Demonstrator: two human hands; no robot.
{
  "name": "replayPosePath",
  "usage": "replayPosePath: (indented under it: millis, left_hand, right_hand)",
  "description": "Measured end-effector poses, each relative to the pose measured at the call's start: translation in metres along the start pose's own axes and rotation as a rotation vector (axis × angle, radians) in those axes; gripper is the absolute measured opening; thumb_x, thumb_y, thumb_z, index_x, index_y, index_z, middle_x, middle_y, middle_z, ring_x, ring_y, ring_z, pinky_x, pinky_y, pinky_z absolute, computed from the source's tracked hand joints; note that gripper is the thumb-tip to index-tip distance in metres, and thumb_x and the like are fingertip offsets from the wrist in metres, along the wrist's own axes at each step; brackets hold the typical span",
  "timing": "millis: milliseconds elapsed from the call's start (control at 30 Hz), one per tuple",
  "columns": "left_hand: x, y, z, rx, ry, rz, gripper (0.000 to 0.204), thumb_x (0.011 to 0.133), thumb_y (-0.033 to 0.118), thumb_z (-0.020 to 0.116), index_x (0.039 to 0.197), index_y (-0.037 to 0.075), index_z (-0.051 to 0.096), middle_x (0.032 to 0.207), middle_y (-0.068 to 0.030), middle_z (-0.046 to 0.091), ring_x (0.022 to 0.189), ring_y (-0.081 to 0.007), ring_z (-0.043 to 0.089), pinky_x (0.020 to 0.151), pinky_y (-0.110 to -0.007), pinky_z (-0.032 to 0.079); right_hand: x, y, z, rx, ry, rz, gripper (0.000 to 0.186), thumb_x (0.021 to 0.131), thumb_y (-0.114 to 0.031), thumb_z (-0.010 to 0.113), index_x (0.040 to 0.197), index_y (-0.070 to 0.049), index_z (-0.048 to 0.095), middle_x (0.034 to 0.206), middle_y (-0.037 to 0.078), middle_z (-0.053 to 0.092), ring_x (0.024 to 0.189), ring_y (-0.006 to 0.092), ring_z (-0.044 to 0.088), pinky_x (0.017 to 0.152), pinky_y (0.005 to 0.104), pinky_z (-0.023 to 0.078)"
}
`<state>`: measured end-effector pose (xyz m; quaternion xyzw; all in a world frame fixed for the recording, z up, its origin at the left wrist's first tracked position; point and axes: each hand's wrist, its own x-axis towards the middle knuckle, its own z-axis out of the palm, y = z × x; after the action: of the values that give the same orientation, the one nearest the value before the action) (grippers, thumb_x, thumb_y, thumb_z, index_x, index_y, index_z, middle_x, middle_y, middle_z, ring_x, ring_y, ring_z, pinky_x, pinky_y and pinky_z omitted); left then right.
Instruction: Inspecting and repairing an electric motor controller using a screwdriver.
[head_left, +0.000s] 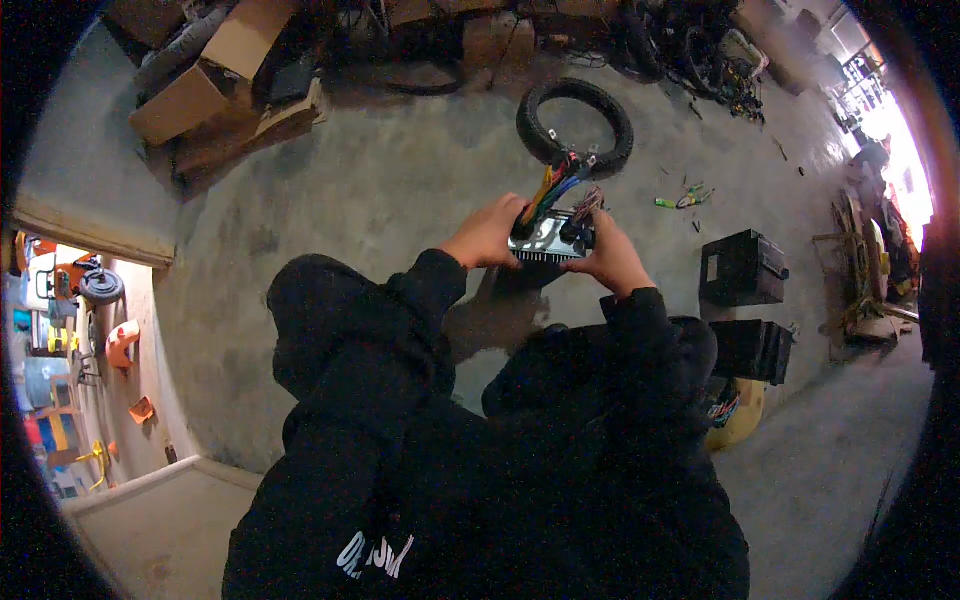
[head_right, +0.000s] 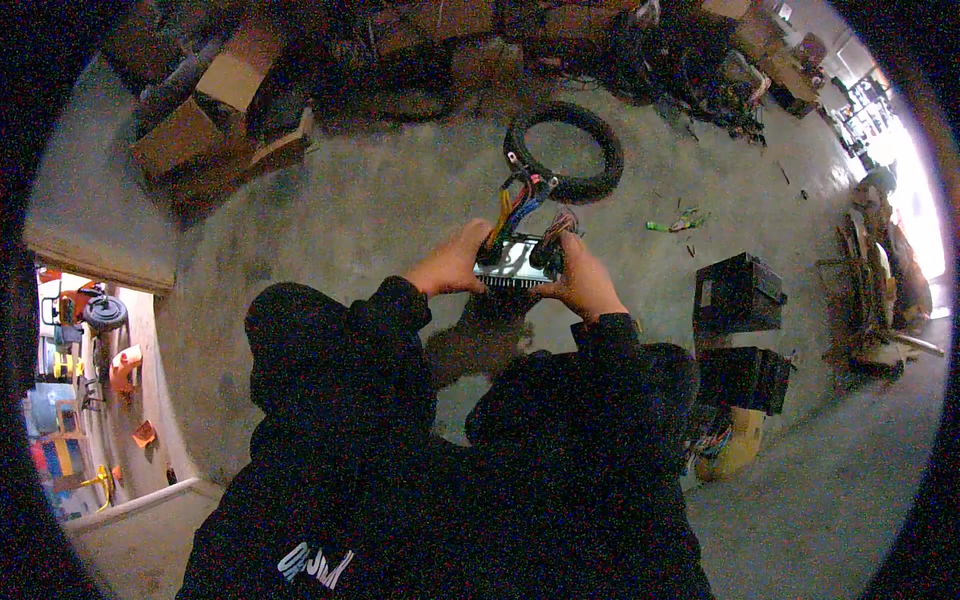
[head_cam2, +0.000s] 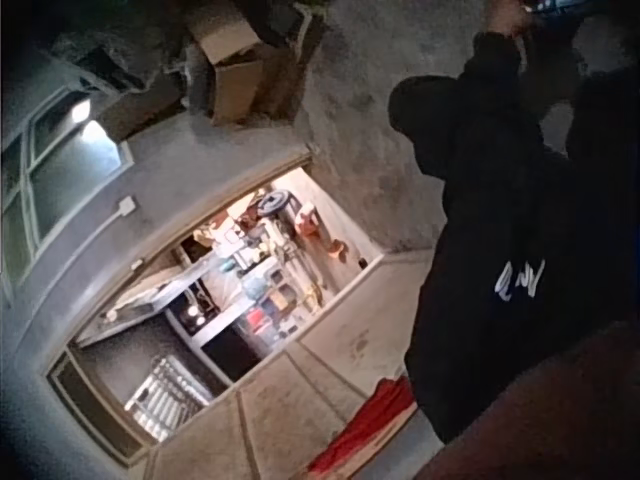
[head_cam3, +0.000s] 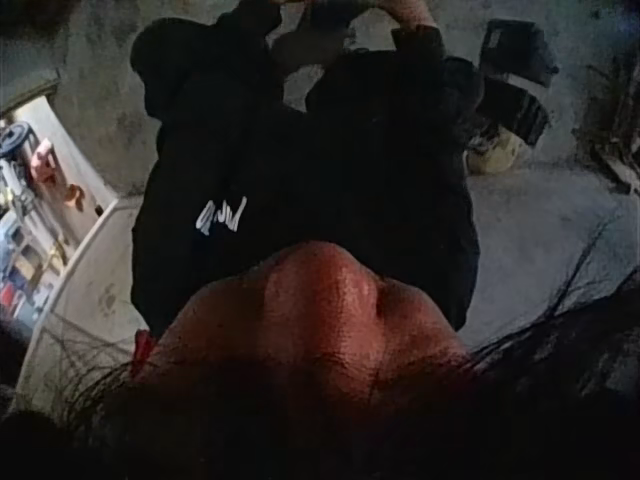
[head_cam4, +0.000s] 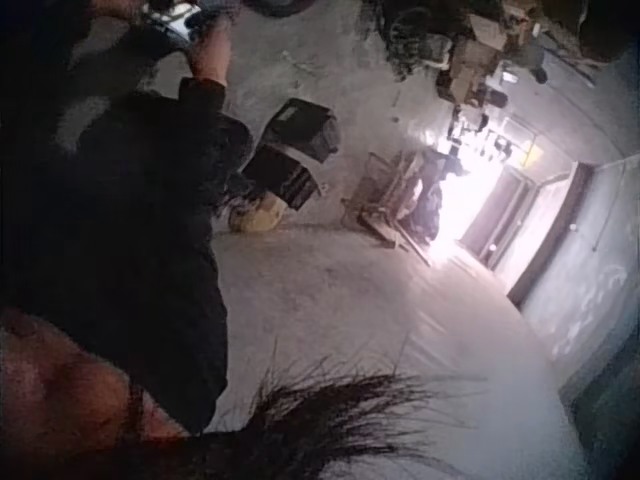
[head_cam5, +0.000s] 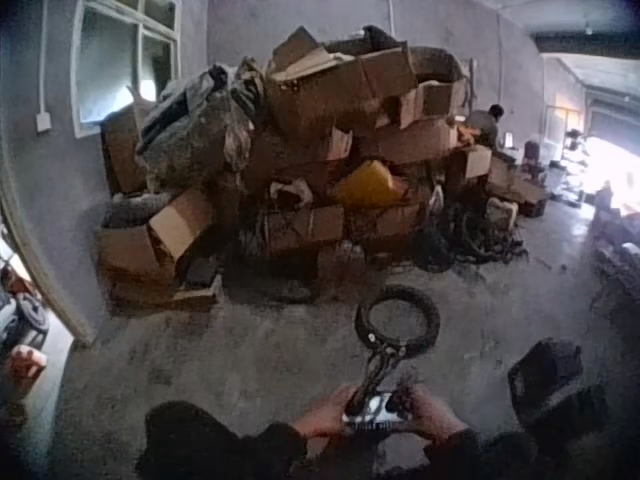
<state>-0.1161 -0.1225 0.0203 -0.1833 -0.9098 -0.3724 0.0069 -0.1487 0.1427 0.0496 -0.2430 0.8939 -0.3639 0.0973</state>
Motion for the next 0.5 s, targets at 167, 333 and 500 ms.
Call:
replayPosePath:
  millis: [167, 333, 500]
  left_hand:
    - [0.0, 0.007, -0.003, 0.048, -0.035, -0.03, 0.083, 0.058, 0.019, 0.09, 0.131, 0.007, 0.053, 0.127, -0.0139, 0.056, 0.12, -0.0394, 0.056, 0.097, -0.047, 0.049]
    - [0.0, 0.011, -0.004, 0.082, -0.013, -0.026, 0.085, 0.057, 0.024, 0.093, 0.131, 0.007, 0.054, 0.128, -0.0136, 0.057, 0.122, -0.039, 0.055, 0.1, -0.047, 0.048]
    - [0.006, 0.007, -0.004, 0.101, -0.04, -0.047, 0.085, 0.057, 0.026, 0.093, 0.13, 0.006, 0.054, 0.128, -0.0162, 0.056, 0.124, -0.0399, 0.054, 0.103, -0.048, 0.046]
  right_hand:
    - [-0.004, -0.012, -0.003, -0.12, 0.019, 0.055, 0.081, 0.061, -0.025, 0.096, 0.126, -0.005, 0.052, 0.123, 0.02, 0.064, 0.117, 0.0417, 0.061, 0.096, 0.0459, 0.052]
    - [-0.001, -0.011, -0.001, -0.093, 0.023, 0.061, 0.084, 0.057, -0.024, 0.097, 0.126, -0.001, 0.055, 0.117, 0.021, 0.067, 0.114, 0.0415, 0.063, 0.096, 0.0447, 0.05]
    - [-0.001, -0.022, -0.004, -0.149, 0.002, 0.123, 0.081, 0.06, -0.029, 0.095, 0.125, -0.003, 0.055, 0.114, 0.021, 0.071, 0.11, 0.0426, 0.066, 0.091, 0.0477, 0.053]
